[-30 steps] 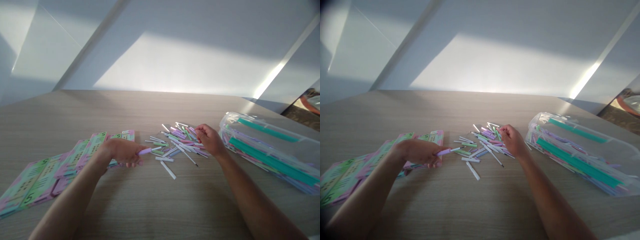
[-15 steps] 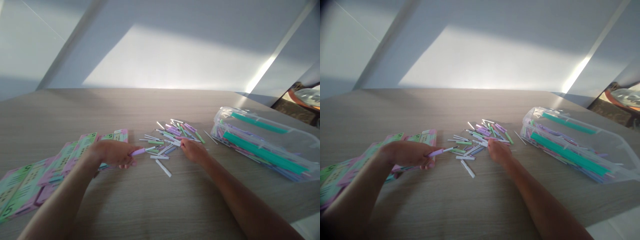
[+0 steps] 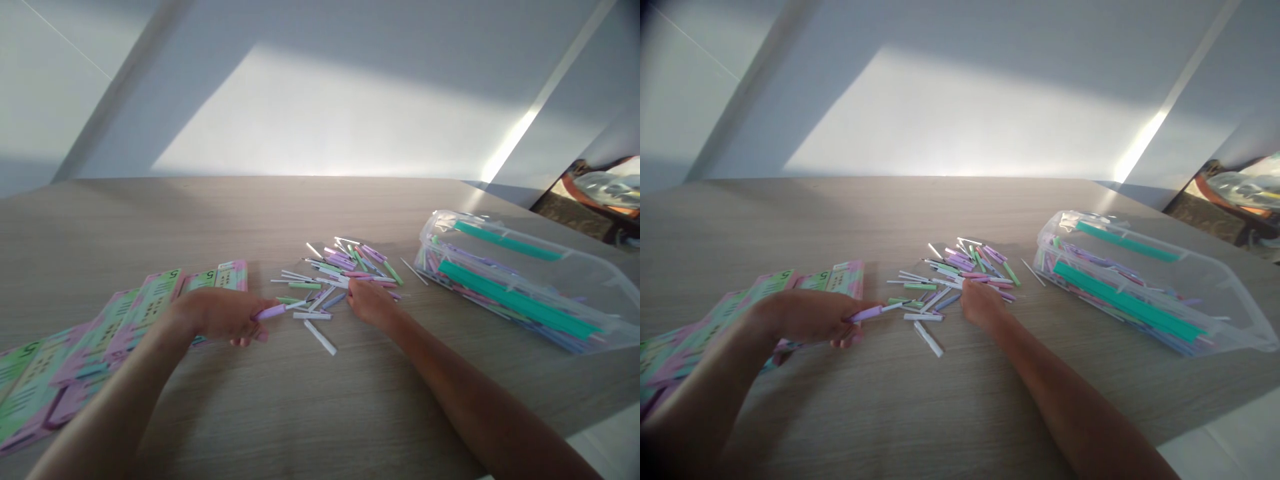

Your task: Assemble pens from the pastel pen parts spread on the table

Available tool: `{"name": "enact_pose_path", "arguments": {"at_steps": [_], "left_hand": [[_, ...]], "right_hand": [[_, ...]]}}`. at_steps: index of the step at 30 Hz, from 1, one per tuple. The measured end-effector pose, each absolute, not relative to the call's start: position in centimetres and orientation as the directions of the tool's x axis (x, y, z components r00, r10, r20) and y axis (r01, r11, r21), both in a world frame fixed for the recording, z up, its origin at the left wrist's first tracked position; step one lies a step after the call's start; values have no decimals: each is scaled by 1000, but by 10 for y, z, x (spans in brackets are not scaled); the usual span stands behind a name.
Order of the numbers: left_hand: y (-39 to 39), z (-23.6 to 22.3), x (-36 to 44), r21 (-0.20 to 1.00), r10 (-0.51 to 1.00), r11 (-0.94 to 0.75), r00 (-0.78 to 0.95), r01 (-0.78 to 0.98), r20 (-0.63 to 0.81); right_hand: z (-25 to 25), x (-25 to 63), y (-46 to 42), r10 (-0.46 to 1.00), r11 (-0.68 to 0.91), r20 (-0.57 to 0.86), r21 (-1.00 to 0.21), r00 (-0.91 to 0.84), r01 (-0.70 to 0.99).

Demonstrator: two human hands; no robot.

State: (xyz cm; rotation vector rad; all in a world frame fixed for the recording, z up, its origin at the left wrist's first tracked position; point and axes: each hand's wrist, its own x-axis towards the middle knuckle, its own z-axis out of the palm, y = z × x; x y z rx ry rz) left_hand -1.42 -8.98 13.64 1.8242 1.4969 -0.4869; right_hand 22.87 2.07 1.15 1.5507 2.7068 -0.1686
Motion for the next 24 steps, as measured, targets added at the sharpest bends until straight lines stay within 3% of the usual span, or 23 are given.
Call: {"name": "enact_pose_path", "arguments": {"at_steps": [6, 11, 24], "left_hand": [[-90, 137, -13, 256, 701, -88, 243, 963, -670], [-90, 134, -14, 299, 688, -86, 274, 950, -672], [-87, 138, -14, 226, 681, -81, 220, 971, -699]], "right_hand": [[17, 243, 9, 836, 535, -79, -101, -543, 839], [19, 245, 6, 806, 576, -88, -108, -585, 810], [27, 250, 8, 800, 579, -140, -75, -584, 812]]}}
